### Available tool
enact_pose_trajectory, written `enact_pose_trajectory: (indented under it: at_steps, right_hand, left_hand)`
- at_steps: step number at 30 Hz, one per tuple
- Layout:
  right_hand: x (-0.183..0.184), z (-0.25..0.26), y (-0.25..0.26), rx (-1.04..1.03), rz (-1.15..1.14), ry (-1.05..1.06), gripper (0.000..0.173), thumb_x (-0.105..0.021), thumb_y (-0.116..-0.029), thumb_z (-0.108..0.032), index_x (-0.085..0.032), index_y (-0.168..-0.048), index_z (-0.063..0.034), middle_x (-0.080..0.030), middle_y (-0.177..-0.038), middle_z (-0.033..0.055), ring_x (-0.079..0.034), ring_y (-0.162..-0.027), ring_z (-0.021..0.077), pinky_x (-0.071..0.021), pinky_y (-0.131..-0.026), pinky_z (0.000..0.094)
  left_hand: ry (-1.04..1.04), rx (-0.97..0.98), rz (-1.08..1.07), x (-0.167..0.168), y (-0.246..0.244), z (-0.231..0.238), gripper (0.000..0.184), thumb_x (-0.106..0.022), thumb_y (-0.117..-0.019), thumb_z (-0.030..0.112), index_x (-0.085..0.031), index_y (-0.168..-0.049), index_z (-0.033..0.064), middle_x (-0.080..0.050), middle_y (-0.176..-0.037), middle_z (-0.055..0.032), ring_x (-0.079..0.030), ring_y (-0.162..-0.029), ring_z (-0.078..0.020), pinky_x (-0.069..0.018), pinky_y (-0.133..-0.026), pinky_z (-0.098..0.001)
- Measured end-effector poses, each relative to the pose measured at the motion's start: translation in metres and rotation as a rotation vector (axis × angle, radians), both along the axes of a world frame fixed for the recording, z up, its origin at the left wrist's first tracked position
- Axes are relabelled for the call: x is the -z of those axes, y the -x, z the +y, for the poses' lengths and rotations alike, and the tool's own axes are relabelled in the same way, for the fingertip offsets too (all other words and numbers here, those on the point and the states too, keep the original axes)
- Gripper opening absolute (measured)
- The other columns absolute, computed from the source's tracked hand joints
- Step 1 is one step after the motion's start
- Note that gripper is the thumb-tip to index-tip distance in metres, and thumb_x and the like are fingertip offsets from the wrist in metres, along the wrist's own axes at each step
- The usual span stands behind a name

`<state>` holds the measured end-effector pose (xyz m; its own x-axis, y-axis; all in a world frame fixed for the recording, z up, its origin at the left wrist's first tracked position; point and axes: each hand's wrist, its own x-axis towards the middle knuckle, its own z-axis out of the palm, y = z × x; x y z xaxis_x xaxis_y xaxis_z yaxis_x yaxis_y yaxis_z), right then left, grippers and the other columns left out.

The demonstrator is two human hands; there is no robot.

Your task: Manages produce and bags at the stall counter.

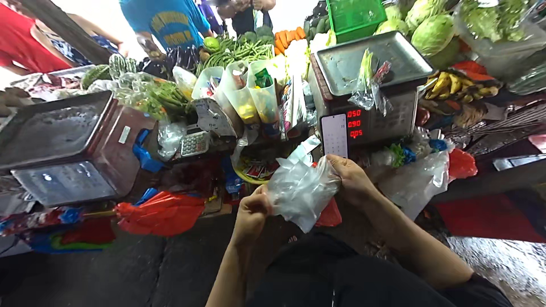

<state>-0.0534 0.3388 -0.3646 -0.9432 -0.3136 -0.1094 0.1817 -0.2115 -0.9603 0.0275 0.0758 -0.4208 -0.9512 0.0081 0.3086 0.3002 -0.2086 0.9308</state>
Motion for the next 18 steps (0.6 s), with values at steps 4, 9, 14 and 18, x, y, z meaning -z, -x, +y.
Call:
enact_pose_trajectory:
  at_steps: [4, 9, 14, 18]
  right_hand:
    - [-0.078, 0.057, 0.051, 0.055, 0.961, -0.719, 0.028, -0.058, -0.1014, -0.014, -0.067, -0.128, -0.0097, -0.073, -0.11, 0.0043, -0.071, -0.093, 0.0131, -0.0614, -0.083, 0.0342]
    - [-0.119, 0.115, 0.183, 0.003, 0.963, -1.439, 0.065, -0.066, -0.0864, 0.011, -0.064, -0.141, -0.0235, -0.039, -0.158, 0.0264, -0.054, -0.119, 0.0612, -0.0436, -0.089, 0.0798]
    - [-0.098, 0.123, 0.262, -0.236, 0.938, -1.628, 0.059, -0.083, -0.0759, 0.009, -0.068, -0.128, -0.0161, -0.053, -0.148, 0.0196, -0.062, -0.114, 0.0532, -0.05, -0.085, 0.0755]
    - [-0.11, 0.096, 0.248, -0.027, 1.015, -1.391, 0.04, -0.062, -0.0929, 0.007, -0.061, -0.132, 0.0004, -0.062, -0.127, 0.0296, -0.063, -0.113, 0.0509, -0.0482, -0.094, 0.0722]
  left_hand:
    - [0.931, -0.378, -0.28, 0.0, -0.009, -0.017, 0.022, -0.064, -0.0882, 0.004, -0.073, -0.109, 0.0006, -0.064, -0.115, -0.0165, -0.065, -0.104, -0.0231, -0.0564, -0.09, -0.0408]
    - [1.101, -0.495, -0.594, 0.006, -0.033, -0.036, 0.055, -0.064, -0.082, -0.008, -0.061, -0.136, 0.0005, -0.039, -0.156, -0.024, -0.057, -0.13, -0.0378, -0.0534, -0.102, -0.0492]
    - [1.085, -0.456, -0.823, 0.008, -0.049, -0.06, 0.068, -0.067, -0.08, -0.008, -0.051, -0.146, -0.0015, -0.017, -0.169, -0.0176, -0.047, -0.142, -0.036, -0.0497, -0.108, -0.0484]
    - [0.985, -0.464, -0.736, 0.013, -0.045, -0.079, 0.072, -0.07, -0.0802, -0.004, -0.046, -0.148, -0.0018, -0.023, -0.168, -0.017, -0.045, -0.144, -0.0306, -0.0458, -0.112, -0.045]
